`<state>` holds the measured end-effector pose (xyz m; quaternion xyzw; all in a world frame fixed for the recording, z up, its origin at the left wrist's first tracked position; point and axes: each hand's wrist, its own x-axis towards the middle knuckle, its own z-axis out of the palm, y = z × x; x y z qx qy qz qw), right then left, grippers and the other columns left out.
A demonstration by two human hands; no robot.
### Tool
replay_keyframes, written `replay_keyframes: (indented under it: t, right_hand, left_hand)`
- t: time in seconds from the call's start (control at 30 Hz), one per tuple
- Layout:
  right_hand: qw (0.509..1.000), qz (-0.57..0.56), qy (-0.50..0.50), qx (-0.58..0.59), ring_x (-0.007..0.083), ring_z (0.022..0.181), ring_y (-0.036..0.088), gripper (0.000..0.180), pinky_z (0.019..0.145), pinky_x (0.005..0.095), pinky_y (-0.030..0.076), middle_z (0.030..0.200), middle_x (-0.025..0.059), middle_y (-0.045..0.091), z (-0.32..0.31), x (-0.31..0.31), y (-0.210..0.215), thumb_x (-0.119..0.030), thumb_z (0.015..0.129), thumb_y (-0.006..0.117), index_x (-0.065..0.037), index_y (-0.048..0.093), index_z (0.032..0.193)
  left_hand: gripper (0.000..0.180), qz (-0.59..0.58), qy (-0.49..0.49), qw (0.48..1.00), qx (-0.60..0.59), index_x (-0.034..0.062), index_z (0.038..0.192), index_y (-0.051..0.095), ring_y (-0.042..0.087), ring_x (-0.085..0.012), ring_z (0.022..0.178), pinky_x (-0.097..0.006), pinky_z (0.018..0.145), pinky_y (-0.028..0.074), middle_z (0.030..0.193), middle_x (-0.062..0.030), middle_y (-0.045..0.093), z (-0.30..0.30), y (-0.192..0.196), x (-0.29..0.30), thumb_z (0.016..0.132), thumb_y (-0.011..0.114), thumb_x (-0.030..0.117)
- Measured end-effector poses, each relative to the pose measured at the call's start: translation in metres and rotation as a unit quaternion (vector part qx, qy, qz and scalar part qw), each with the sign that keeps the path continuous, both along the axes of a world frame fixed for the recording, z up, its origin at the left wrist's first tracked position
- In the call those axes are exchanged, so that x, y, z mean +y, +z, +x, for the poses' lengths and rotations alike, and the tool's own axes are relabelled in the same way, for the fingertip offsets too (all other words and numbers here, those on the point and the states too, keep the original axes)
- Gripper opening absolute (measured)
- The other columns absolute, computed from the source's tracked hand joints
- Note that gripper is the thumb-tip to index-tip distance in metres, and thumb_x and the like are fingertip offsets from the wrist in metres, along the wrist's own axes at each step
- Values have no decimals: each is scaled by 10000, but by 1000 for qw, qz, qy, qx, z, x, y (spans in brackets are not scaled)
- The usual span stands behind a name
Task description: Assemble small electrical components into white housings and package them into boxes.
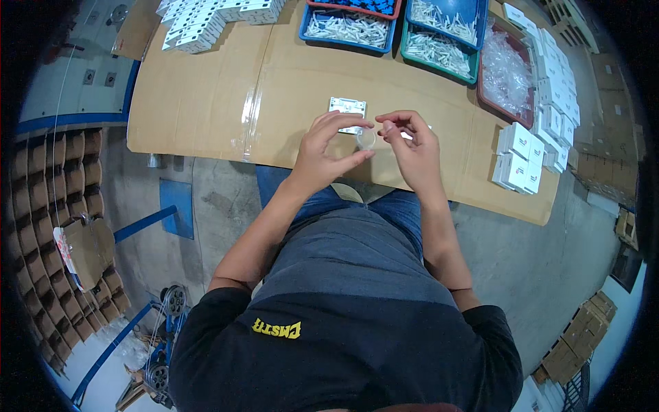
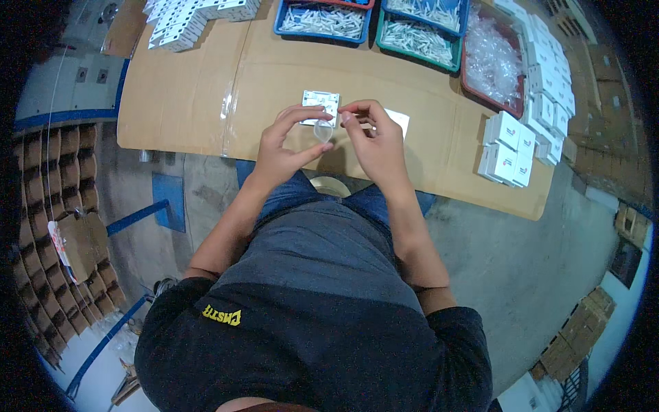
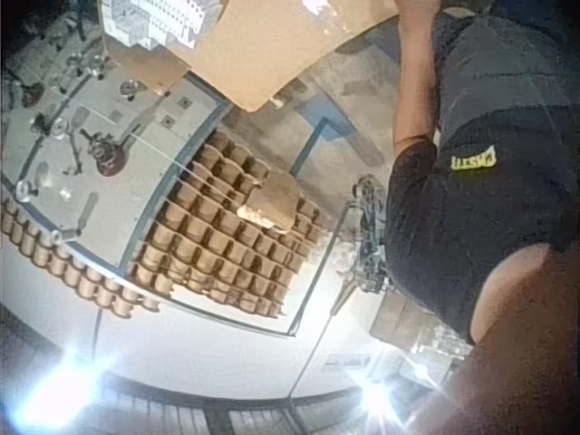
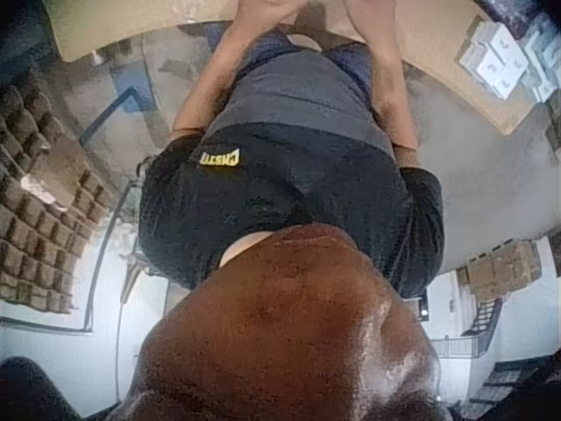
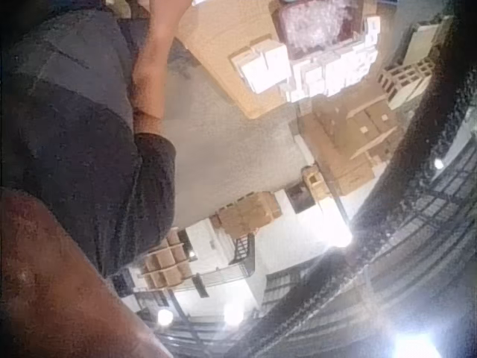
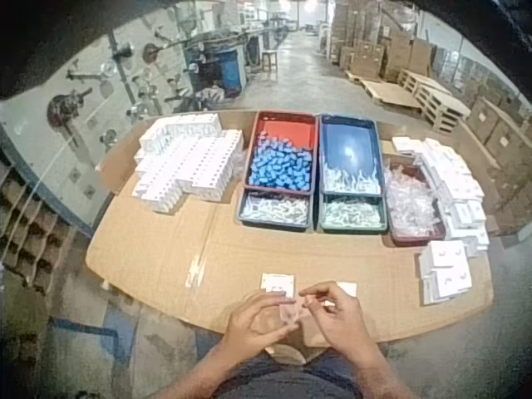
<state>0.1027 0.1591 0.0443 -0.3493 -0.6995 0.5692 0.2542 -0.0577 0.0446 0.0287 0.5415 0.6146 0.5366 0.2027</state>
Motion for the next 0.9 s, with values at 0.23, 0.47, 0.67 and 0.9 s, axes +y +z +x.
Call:
replay_keyframes:
  t: [0.23, 0.47, 0.67, 0.9]
  right_hand:
    - [885, -443, 54, 129, 174, 931, 710, 309, 771, 323, 614, 1059, 112, 708, 7, -3, -14, -257, 1060, 541, 3, 629, 1202]
    - [858, -465, 63, 210, 226, 882, 724, 320, 773, 367, 634, 1073, 159, 699, 3, -10, -17, -264, 1057, 548, 20, 612, 1189]
    - [814, -527, 96, 223, 234, 883, 722, 334, 790, 390, 632, 1090, 171, 689, 10, -10, -17, -260, 1044, 573, 24, 601, 1219]
    - [810, -490, 189, 260, 243, 938, 715, 357, 800, 402, 625, 1127, 171, 679, 20, -19, -33, -245, 1021, 609, 31, 590, 1247]
  left_hand:
    - [532, 91, -46, 992, -81, 68, 1202, 680, 605, -293, 1264, -446, 1102, 419, 1210, -78, 711, 15, 24, 1, 719, 880, 166]
    - [545, 96, -58, 994, -1, 64, 1209, 668, 623, -294, 1245, -464, 1108, 408, 1223, -96, 706, 14, 23, 1, 717, 885, 148]
    - [543, 114, -36, 992, -46, 68, 1205, 675, 636, -284, 1226, -447, 1082, 433, 1216, -95, 710, 18, 23, 1, 711, 886, 151]
    - [532, 125, -31, 991, -46, 52, 1207, 663, 648, -288, 1198, -437, 1067, 445, 1204, -110, 719, 15, 18, 2, 723, 875, 116]
